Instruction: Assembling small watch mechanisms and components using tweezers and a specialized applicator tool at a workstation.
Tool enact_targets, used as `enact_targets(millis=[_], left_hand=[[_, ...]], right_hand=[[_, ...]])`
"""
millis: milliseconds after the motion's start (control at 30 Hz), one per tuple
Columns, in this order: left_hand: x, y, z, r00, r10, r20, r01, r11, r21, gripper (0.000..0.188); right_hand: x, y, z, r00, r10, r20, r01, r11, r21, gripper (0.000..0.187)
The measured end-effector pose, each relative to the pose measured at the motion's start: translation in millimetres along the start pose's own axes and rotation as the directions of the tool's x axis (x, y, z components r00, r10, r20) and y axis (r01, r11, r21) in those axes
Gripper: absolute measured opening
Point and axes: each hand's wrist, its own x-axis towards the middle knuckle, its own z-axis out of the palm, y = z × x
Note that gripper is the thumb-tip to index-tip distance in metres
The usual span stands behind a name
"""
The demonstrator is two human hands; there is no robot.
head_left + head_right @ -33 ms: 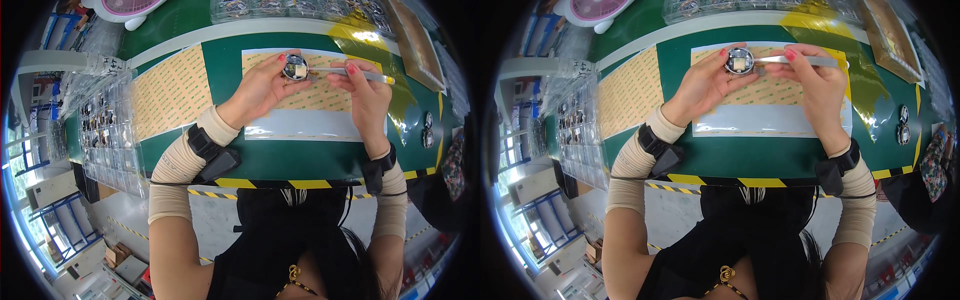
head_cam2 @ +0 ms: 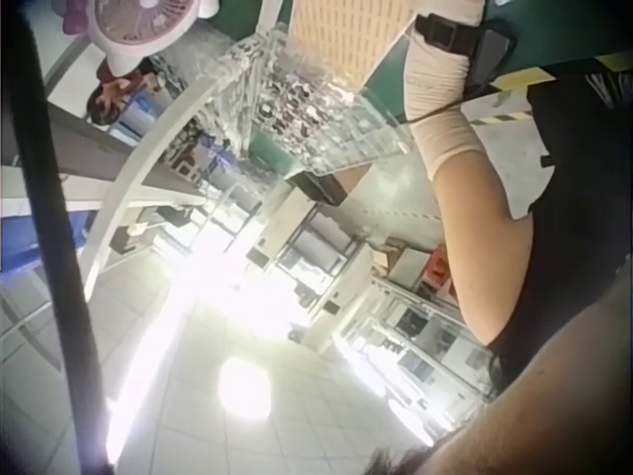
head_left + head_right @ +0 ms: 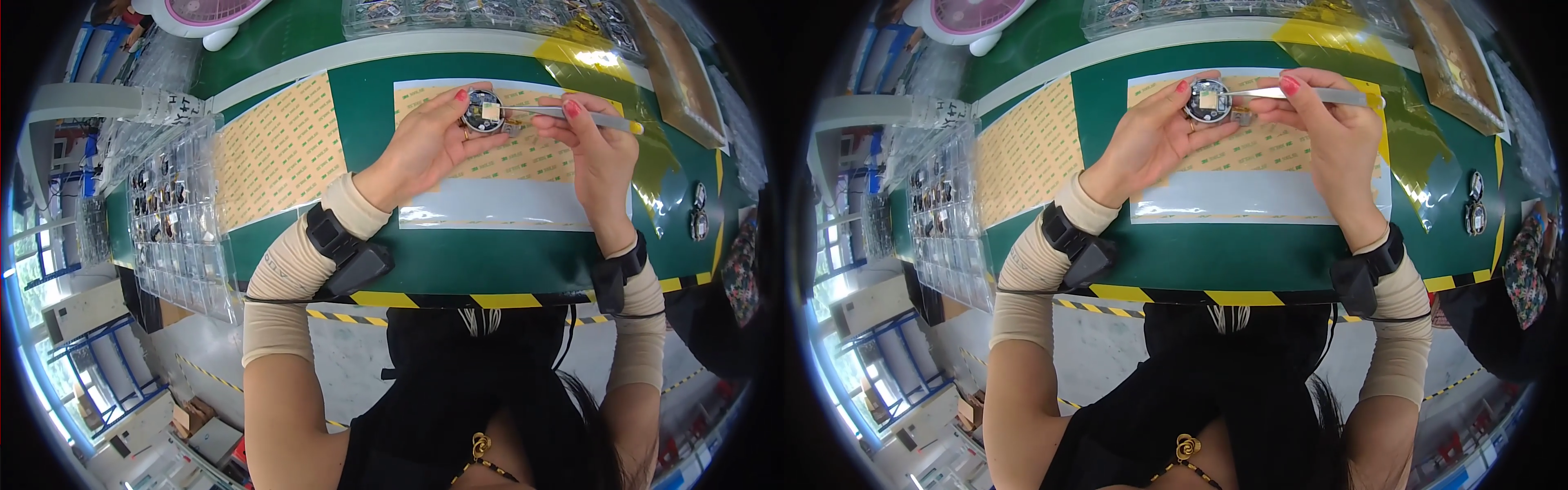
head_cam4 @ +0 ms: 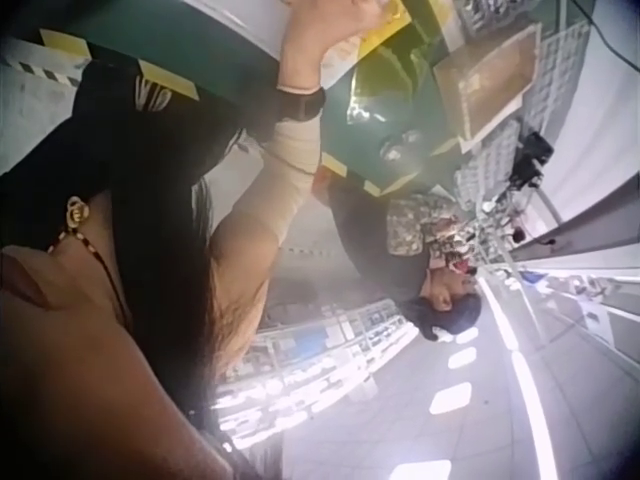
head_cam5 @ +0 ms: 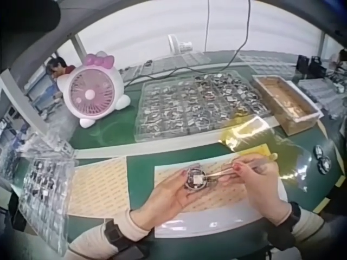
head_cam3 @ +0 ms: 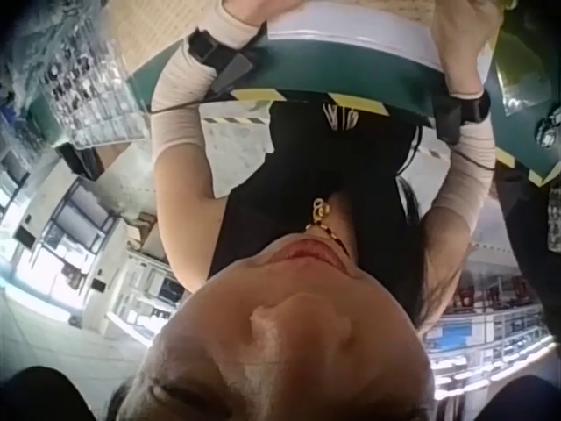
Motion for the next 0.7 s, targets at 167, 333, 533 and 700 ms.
enact_targets(millis=[167,333,533,700], left_hand=[[1,-1,2,1.000,-0.004,-0.002,0.004,1.000,-0.009,0.035],[0,-3,4,0.999,0.031,-0.036,-0.027,0.994,0.105,0.030],[-1,-4,10,0.984,0.088,-0.153,-0.046,0.966,0.256,0.026],[-1,3,10,0.963,0.236,-0.128,-0.117,0.800,0.588,0.022]], right_hand=[[2,12,1,0.999,-0.005,0.040,0.007,0.999,-0.047,0.018],[-3,12,6,0.989,-0.059,0.138,0.086,0.976,-0.199,0.016],[-16,12,-1,0.812,-0.410,0.414,0.566,0.724,-0.394,0.015],[-23,3,-5,0.821,-0.434,0.370,0.564,0.714,-0.414,0.014]])
